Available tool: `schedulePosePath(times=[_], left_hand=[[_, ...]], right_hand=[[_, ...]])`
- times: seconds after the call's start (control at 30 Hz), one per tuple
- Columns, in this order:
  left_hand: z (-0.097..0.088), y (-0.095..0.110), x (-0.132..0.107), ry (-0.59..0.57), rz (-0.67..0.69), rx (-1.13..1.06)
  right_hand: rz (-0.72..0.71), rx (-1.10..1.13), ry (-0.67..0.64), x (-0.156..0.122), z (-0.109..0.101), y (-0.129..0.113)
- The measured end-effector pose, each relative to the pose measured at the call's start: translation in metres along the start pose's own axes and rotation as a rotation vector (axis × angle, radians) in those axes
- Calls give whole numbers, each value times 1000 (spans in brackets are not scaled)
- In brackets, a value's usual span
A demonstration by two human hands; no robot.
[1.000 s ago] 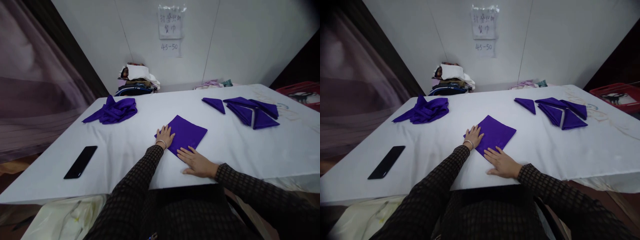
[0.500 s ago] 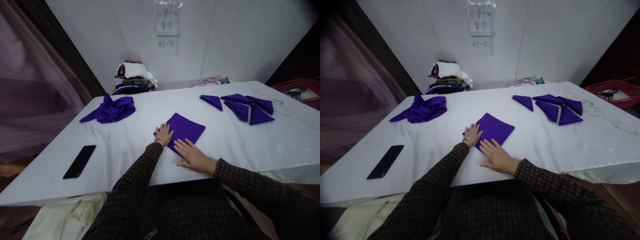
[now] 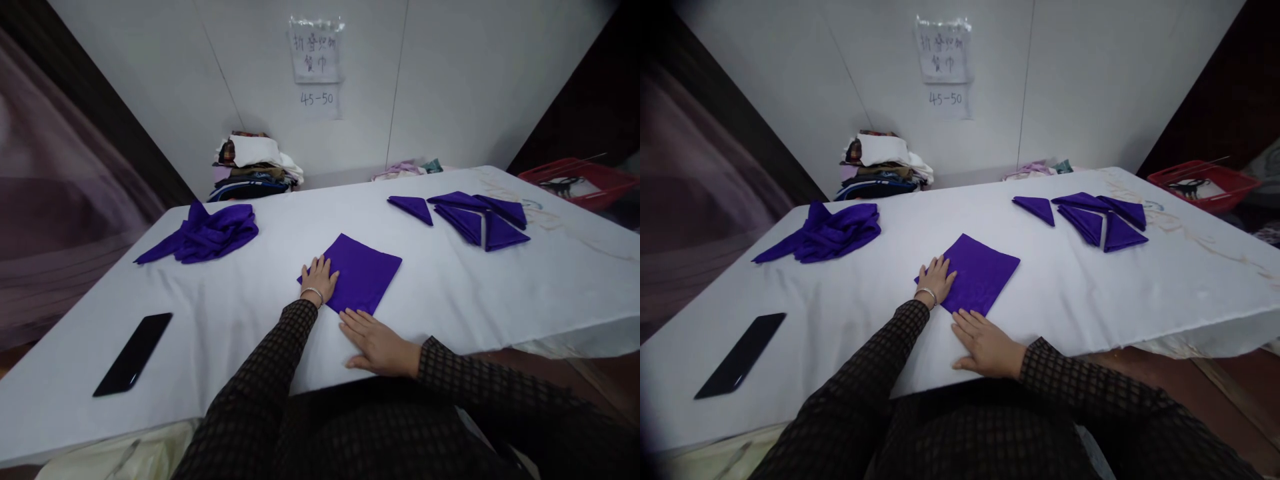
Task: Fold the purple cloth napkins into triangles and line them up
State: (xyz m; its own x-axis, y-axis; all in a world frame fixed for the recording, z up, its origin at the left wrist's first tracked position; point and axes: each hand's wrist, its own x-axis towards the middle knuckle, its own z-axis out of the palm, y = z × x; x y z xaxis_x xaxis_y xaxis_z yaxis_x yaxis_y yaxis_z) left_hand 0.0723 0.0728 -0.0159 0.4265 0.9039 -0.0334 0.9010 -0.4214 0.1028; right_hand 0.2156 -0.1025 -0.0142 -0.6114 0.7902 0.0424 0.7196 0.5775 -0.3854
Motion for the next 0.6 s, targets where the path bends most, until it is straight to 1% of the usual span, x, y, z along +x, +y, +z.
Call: schedulePosePath(times=[0.1, 0.2, 0.3, 0.43, 0.53, 0.6], left_hand=[[0, 0, 0, -3, 2, -5], [-1, 0, 0, 0, 5, -4], [-1, 0, -1, 8, 8, -4], [-2, -1, 0, 6, 9, -4], [-2, -1, 1, 10, 8, -4], [-2, -1, 1, 5, 8, -4]], right_hand=[[11, 2, 5, -16, 0, -5], [-8, 5, -11, -28, -1, -8], [-39, 19, -27, -37, -2, -7], [-49, 41, -18, -44, -3, -6], [-54, 65, -39, -48, -12, -7], [-63, 86, -38, -46, -24, -6]])
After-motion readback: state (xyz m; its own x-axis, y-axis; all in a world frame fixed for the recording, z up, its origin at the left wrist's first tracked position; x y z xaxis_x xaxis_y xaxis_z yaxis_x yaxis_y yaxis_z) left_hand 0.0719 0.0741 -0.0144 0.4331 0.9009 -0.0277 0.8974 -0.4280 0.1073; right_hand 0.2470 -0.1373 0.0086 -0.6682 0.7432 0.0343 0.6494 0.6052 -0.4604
